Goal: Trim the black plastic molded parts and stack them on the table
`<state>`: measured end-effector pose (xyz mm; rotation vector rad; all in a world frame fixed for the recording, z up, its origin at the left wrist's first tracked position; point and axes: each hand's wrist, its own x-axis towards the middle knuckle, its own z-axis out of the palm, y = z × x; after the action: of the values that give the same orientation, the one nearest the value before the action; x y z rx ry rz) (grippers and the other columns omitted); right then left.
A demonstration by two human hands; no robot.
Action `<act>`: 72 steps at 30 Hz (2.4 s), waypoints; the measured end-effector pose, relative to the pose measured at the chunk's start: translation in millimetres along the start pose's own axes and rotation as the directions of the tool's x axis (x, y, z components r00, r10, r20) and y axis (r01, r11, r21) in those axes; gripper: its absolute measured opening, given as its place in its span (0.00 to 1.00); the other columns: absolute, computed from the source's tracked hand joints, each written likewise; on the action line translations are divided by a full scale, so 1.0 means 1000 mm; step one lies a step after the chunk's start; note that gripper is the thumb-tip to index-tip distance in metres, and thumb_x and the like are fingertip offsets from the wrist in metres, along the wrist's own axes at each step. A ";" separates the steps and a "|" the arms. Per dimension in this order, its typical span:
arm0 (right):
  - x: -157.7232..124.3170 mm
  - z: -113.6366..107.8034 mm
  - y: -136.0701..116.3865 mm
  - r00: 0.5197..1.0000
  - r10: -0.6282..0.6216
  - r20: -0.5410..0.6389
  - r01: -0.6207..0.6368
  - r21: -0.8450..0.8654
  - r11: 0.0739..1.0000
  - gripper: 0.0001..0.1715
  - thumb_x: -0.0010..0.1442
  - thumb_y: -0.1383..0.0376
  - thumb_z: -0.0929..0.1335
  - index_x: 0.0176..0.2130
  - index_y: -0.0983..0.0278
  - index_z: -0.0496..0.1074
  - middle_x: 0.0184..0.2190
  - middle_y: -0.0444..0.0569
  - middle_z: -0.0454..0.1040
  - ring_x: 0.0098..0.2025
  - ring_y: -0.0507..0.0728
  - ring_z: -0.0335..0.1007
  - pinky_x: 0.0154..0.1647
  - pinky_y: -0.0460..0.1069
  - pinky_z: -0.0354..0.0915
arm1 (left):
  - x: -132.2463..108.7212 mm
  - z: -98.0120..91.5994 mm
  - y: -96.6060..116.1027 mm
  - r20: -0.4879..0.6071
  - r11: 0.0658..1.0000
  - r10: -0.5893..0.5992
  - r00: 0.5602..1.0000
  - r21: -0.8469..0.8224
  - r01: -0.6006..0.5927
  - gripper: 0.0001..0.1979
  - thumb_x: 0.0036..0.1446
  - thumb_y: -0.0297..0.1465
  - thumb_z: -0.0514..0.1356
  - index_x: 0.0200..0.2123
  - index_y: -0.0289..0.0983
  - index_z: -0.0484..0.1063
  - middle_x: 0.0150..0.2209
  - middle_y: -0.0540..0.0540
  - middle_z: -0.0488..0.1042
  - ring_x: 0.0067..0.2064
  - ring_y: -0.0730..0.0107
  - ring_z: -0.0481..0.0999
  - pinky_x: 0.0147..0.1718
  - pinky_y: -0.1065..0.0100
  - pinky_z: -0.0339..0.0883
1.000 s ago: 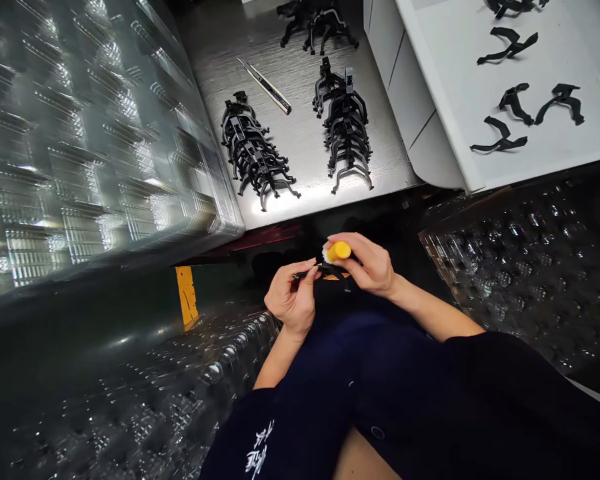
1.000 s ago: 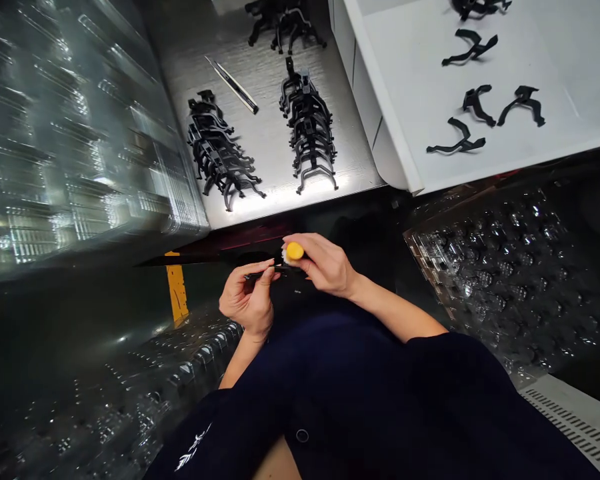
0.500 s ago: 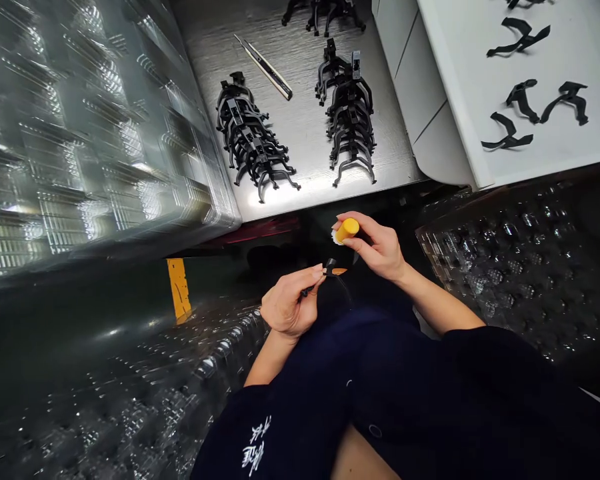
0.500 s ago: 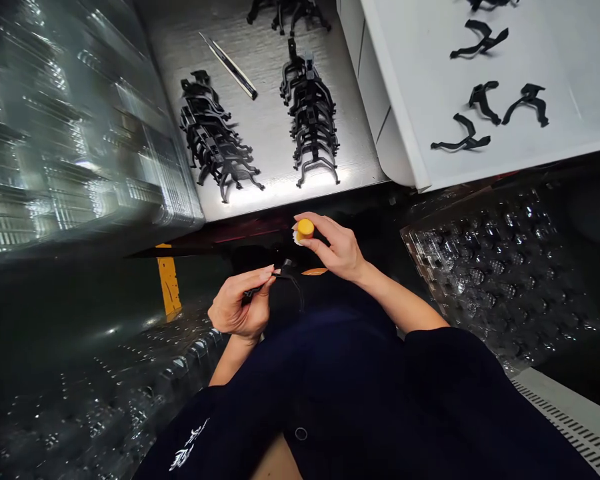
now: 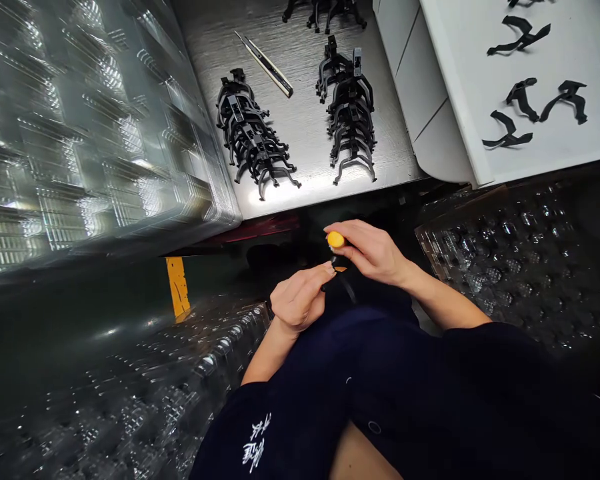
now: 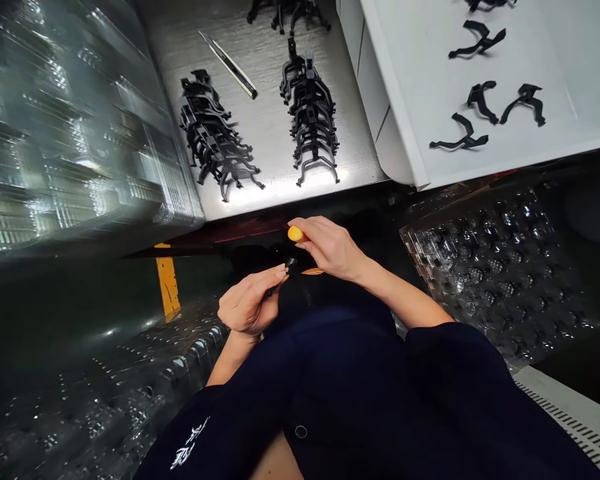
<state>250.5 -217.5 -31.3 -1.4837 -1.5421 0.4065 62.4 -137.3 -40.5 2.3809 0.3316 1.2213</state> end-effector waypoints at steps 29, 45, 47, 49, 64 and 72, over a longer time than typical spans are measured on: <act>-0.011 0.019 0.004 0.948 0.072 -0.311 -0.060 0.049 0.997 0.17 0.71 0.63 0.67 0.58 0.60 0.73 0.47 0.53 0.82 0.48 0.60 0.79 0.54 0.56 0.76 | 0.008 0.022 0.004 -0.183 0.553 -0.798 0.575 -0.603 0.575 0.11 0.55 0.35 0.73 0.32 0.36 0.76 0.30 0.49 0.81 0.29 0.70 0.83 0.24 0.75 0.77; -0.012 0.034 0.012 0.935 -0.025 -0.353 0.027 0.001 1.000 0.15 0.70 0.63 0.66 0.55 0.61 0.73 0.46 0.53 0.82 0.49 0.61 0.80 0.52 0.57 0.77 | 0.012 0.020 -0.001 -0.057 0.319 -0.900 0.432 -0.762 0.564 0.14 0.49 0.37 0.76 0.31 0.37 0.76 0.30 0.50 0.81 0.26 0.74 0.80 0.25 0.77 0.74; -0.012 0.031 0.019 0.929 0.154 -0.336 -0.140 0.065 0.988 0.16 0.70 0.61 0.67 0.56 0.61 0.72 0.47 0.53 0.82 0.49 0.60 0.80 0.55 0.56 0.76 | 0.008 0.018 0.001 -0.122 0.474 -0.826 0.550 -0.678 0.563 0.11 0.54 0.35 0.73 0.32 0.37 0.77 0.31 0.50 0.81 0.28 0.73 0.81 0.24 0.76 0.74; -0.013 0.026 0.020 0.924 0.245 -0.293 -0.211 0.143 0.967 0.18 0.70 0.59 0.67 0.57 0.60 0.71 0.48 0.53 0.82 0.49 0.59 0.80 0.56 0.56 0.76 | 0.003 0.015 0.001 -0.162 0.634 -0.714 0.682 -0.564 0.530 0.06 0.59 0.31 0.70 0.35 0.38 0.77 0.33 0.50 0.82 0.31 0.72 0.83 0.26 0.75 0.76; 0.002 -0.007 -0.031 0.820 0.506 0.268 -0.566 0.250 0.785 0.18 0.57 0.52 0.74 0.30 0.64 0.71 0.21 0.39 0.65 0.23 0.48 0.58 0.24 0.44 0.56 | 0.011 0.007 -0.018 0.009 0.956 0.210 0.978 0.207 -0.208 0.12 0.65 0.23 0.61 0.51 0.38 0.72 0.38 0.47 0.85 0.36 0.68 0.85 0.37 0.72 0.80; -0.004 -0.004 -0.012 0.758 0.592 0.274 -0.653 0.304 0.694 0.19 0.55 0.51 0.73 0.29 0.65 0.76 0.21 0.42 0.68 0.23 0.48 0.58 0.24 0.45 0.57 | 0.017 -0.007 -0.006 0.048 0.975 -0.203 0.978 0.098 0.198 0.32 0.61 0.30 0.67 0.66 0.38 0.61 0.58 0.37 0.77 0.59 0.53 0.78 0.58 0.54 0.76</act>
<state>245.4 -225.0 -21.8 -1.6505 -0.9308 1.1876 66.9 -123.3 -27.5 2.3867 0.6059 1.0640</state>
